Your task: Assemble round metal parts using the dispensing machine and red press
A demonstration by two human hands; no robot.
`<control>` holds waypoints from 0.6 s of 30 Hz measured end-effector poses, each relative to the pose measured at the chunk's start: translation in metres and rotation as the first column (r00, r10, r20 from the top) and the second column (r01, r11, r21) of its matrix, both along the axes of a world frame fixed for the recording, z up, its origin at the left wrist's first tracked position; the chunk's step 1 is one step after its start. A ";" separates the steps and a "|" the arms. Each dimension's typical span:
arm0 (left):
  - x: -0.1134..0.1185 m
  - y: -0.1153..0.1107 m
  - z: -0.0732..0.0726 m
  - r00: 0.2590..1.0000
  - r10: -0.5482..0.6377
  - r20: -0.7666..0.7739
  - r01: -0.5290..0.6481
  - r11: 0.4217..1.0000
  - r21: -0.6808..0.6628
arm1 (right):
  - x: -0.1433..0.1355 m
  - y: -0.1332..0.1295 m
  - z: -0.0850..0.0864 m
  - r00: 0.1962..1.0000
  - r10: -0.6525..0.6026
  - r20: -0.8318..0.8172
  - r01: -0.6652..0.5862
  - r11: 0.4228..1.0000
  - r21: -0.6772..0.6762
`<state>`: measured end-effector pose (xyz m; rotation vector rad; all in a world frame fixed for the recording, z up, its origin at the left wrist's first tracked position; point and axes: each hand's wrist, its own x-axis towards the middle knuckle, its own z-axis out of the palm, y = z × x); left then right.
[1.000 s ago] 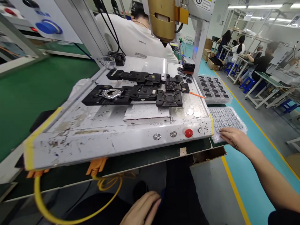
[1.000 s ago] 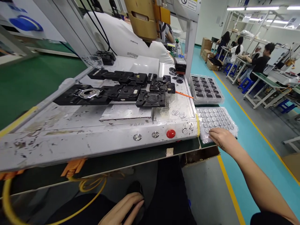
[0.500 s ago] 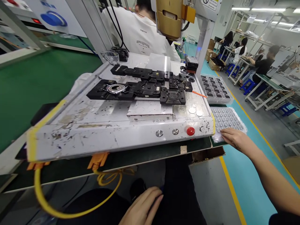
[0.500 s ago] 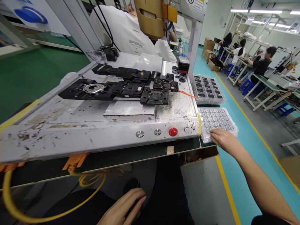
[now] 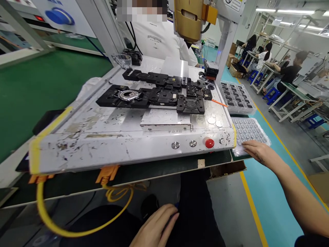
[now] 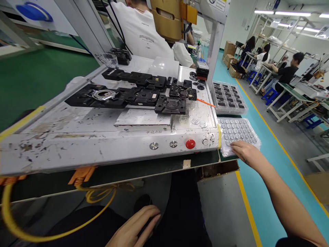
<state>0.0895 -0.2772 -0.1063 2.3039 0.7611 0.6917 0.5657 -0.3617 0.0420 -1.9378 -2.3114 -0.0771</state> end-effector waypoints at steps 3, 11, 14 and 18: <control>0.001 0.001 -0.001 1.000 -0.004 0.009 0.004 1.000 0.003 | 0.000 0.000 0.001 0.999 -0.012 -0.030 0.012 1.000 0.001; 0.010 0.001 0.005 0.999 -0.031 0.020 0.031 1.000 0.005 | -0.021 0.001 -0.016 0.972 -0.135 -0.193 0.148 0.988 0.054; 0.012 0.002 0.008 0.999 -0.046 0.010 0.046 0.999 -0.020 | -0.017 0.004 -0.022 0.927 -0.228 -0.298 0.261 0.962 0.075; 0.013 0.002 0.009 0.999 -0.053 0.009 0.054 0.996 -0.075 | 0.002 0.010 -0.022 0.804 -0.376 -0.462 0.464 0.881 0.091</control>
